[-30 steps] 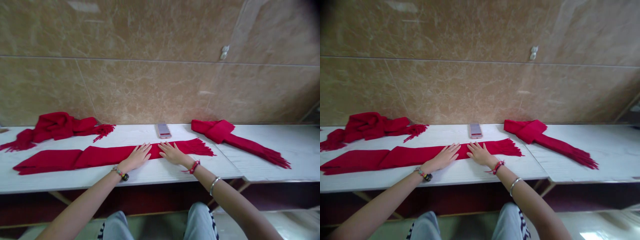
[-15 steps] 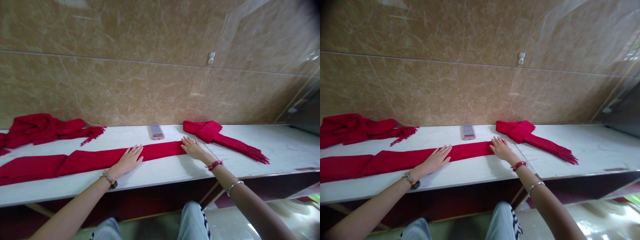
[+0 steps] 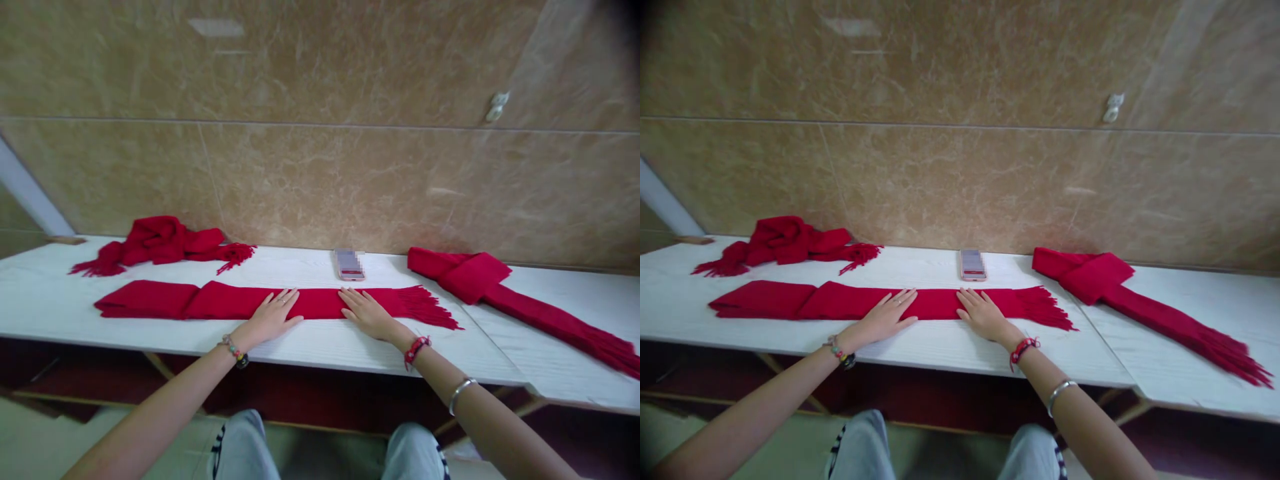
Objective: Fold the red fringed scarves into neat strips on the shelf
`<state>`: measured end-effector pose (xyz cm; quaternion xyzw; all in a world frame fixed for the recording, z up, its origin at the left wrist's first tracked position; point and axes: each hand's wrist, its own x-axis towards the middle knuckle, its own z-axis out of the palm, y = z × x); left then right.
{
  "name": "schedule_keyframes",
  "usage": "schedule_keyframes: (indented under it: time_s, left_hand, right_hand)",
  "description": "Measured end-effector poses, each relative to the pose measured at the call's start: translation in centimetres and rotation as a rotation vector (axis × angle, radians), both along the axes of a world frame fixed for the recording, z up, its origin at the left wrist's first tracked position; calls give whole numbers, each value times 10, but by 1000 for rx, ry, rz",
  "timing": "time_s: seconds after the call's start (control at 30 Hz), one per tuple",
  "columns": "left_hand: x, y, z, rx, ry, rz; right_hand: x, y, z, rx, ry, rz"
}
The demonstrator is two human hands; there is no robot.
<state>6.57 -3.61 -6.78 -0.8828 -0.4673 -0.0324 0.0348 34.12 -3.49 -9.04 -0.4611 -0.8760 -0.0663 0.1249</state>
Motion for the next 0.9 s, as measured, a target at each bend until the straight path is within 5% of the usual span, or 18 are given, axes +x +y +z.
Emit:
schedule_keyframes:
  time_s: [0.2, 0.33, 0.47, 0.6, 0.9]
  left_hand:
    - [-70, -26, 12, -59, 54, 143]
    - [-96, -36, 18, -30, 92, 219]
    - [-101, -33, 15, -15, 56, 239]
    - [-100, -29, 9, -96, 25, 252]
    - [-87, -26, 7, -155, -16, 207]
  right_hand:
    - [5, 5, -9, 20, -45, 16]
    - [-18, 14, 5, 26, -78, 85]
    - [-72, 23, 26, 16, 0, 165]
    - [-106, 28, 25, -92, -36, 306]
    - [-82, 27, 5, -161, -45, 226]
